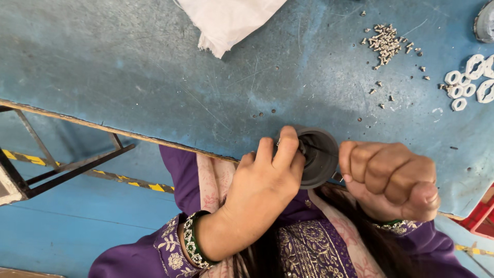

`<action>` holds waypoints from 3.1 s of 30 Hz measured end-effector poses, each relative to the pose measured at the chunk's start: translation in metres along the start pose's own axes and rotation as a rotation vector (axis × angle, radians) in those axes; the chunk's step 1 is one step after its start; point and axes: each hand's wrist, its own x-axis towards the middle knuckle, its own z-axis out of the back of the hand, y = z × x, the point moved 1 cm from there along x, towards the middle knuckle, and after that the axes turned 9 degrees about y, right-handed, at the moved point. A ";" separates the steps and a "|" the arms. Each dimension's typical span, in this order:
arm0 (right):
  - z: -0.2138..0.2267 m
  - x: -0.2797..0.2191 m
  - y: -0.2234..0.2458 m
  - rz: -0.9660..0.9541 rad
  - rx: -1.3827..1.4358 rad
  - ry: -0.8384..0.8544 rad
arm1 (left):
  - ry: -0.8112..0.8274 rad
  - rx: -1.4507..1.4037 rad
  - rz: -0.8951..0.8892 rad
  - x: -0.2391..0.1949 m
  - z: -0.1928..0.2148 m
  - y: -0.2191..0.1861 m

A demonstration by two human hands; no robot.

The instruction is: The person assembles an LED bulb by placing a round circuit board into a plastic housing, securing it with screws using a small red-handled screwdriver, and then using a green electric screwdriver to tighten the assembly.

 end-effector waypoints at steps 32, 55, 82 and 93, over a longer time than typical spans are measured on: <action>0.060 -0.043 0.018 0.286 -0.458 -0.428 | 0.086 -0.099 0.032 0.004 0.010 0.004; -0.010 0.024 0.009 0.005 -0.182 0.066 | 0.077 -0.090 0.025 0.004 0.006 0.002; 0.063 -0.017 0.033 0.262 -0.129 -0.253 | 0.053 -0.108 0.034 0.002 0.004 0.002; 0.040 -0.044 -0.010 0.137 -0.382 -0.535 | 0.090 -0.006 0.012 0.008 0.015 0.004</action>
